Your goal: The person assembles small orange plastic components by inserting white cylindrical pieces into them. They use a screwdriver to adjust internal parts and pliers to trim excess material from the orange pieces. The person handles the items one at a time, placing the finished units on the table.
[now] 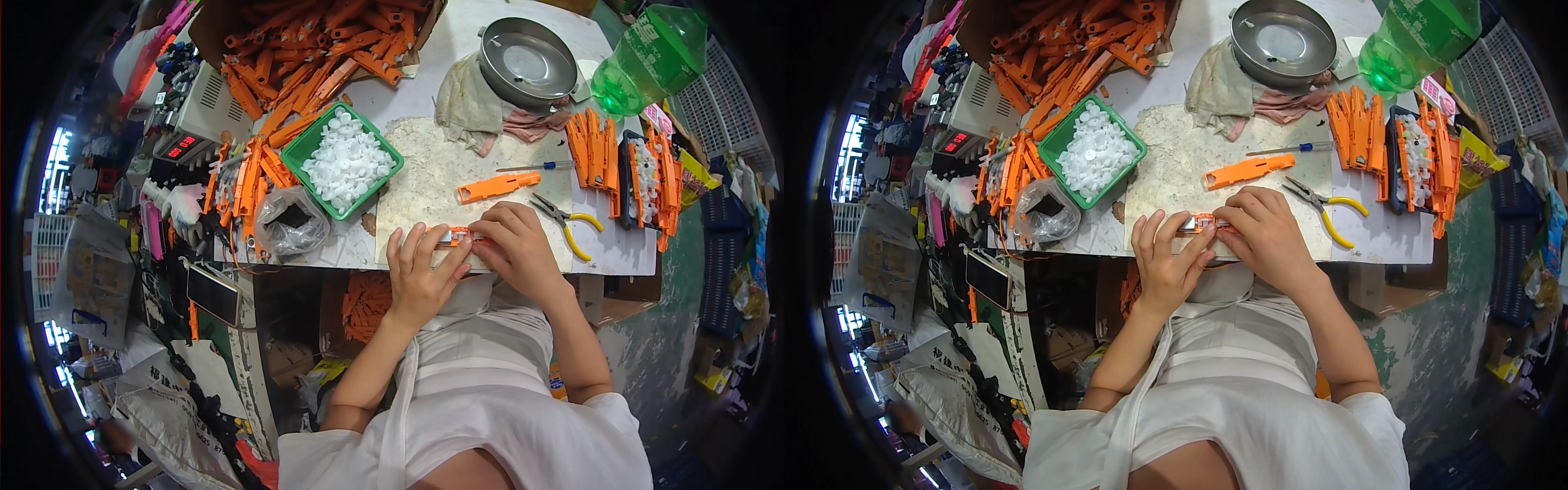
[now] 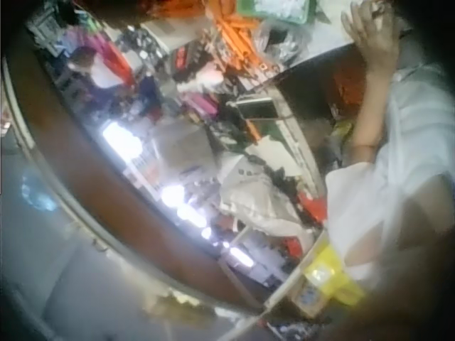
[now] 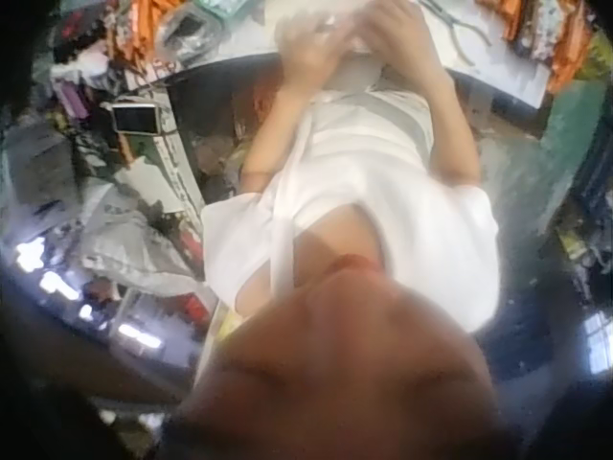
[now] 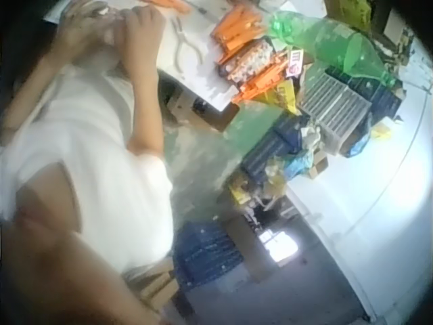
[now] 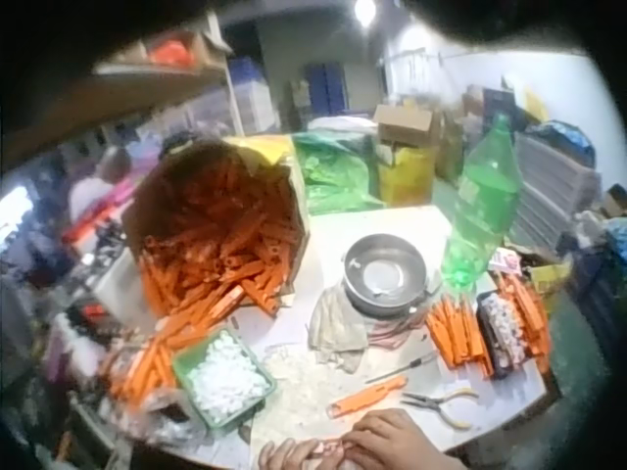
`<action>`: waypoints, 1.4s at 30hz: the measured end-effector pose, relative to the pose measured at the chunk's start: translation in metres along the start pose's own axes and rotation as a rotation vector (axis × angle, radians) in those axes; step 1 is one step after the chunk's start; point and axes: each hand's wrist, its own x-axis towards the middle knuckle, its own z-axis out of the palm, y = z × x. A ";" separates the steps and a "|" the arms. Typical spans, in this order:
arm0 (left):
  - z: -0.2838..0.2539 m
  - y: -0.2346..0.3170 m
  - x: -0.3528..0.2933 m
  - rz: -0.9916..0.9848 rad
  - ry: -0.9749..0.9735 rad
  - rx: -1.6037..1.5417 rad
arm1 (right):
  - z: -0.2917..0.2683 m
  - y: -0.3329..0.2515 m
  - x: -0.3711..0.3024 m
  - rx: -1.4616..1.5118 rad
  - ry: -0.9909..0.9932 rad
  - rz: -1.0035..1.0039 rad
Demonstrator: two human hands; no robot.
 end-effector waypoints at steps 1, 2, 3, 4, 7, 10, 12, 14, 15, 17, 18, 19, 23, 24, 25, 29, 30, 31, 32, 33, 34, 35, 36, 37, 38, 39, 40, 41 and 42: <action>0.000 0.000 0.000 -0.004 -0.005 -0.003 | 0.000 0.000 0.000 0.000 -0.001 0.004; -0.001 0.000 0.000 -0.009 -0.009 -0.005 | 0.000 0.000 -0.001 -0.001 0.002 0.010; -0.001 0.000 0.000 -0.014 -0.013 -0.006 | 0.000 -0.001 -0.001 -0.002 0.005 0.015; -0.002 0.000 -0.001 -0.022 -0.007 -0.029 | 0.000 -0.001 -0.002 -0.003 0.009 0.020; -0.003 -0.002 -0.002 -0.032 -0.002 -0.074 | 0.000 -0.002 -0.005 0.005 0.019 0.038; -0.003 -0.003 -0.004 0.003 -0.004 -0.066 | 0.002 -0.004 -0.005 0.004 0.050 0.032; -0.001 -0.006 -0.005 0.061 0.021 -0.049 | 0.000 -0.003 -0.004 0.006 0.043 0.046; -0.002 -0.005 -0.006 0.046 0.009 -0.061 | -0.006 -0.002 -0.004 0.007 0.039 0.063; -0.003 -0.005 -0.006 0.038 0.004 -0.065 | -0.011 -0.001 -0.005 0.007 0.038 0.073; -0.003 -0.004 -0.005 0.062 -0.018 -0.001 | -0.017 0.001 -0.007 0.008 0.042 0.082; -0.003 -0.003 -0.005 0.074 -0.030 0.030 | -0.019 0.000 -0.009 0.008 0.047 0.081; -0.003 -0.004 -0.005 0.079 -0.022 0.021 | -0.020 -0.001 -0.012 0.007 0.052 0.080; -0.008 -0.004 -0.004 0.053 0.001 -0.096 | -0.023 -0.004 -0.022 0.026 0.133 0.099; -0.012 -0.004 0.002 0.036 0.007 -0.143 | -0.021 -0.001 -0.026 0.041 0.179 0.111; -0.015 -0.005 0.011 0.011 0.008 -0.159 | -0.019 0.002 -0.030 0.055 0.225 0.124; -0.029 -0.011 0.086 0.002 -0.030 -0.198 | -0.008 0.020 -0.042 0.001 0.445 0.206; -0.026 -0.013 0.106 -0.005 -0.071 -0.220 | -0.006 0.021 -0.041 -0.032 0.476 0.165; -0.020 -0.016 0.126 -0.008 -0.112 -0.247 | -0.005 0.021 -0.040 -0.050 0.481 0.156; -0.010 -0.018 0.144 0.003 -0.113 -0.207 | -0.003 0.019 -0.038 -0.060 0.483 0.147; 0.004 -0.020 0.161 0.016 -0.114 -0.169 | -0.002 0.018 -0.037 -0.073 0.485 0.139; 0.019 -0.023 0.174 0.022 -0.164 -0.095 | -0.001 0.019 -0.038 -0.078 0.494 0.135; 0.034 -0.027 0.183 0.026 -0.214 -0.021 | 0.000 0.020 -0.038 -0.073 0.503 0.134; 0.050 -0.033 0.187 0.039 -0.235 0.001 | 0.000 0.020 -0.039 -0.068 0.512 0.136; 0.066 -0.039 0.188 0.051 -0.257 0.024 | 0.000 0.021 -0.040 -0.063 0.520 0.138; 0.071 -0.039 0.191 0.071 -0.281 0.043 | -0.001 0.021 -0.041 -0.052 0.526 0.139; 0.074 -0.040 0.191 0.043 -0.265 0.010 | -0.001 0.021 -0.041 -0.040 0.531 0.138; 0.075 -0.044 0.191 0.014 -0.249 -0.021 | -0.002 0.021 -0.041 -0.026 0.536 0.136; 0.071 -0.043 0.190 -0.017 -0.237 -0.059 | -0.002 0.020 -0.042 -0.034 0.532 0.133; 0.067 -0.043 0.193 -0.093 -0.273 -0.117 | -0.002 0.020 -0.042 -0.041 0.528 0.128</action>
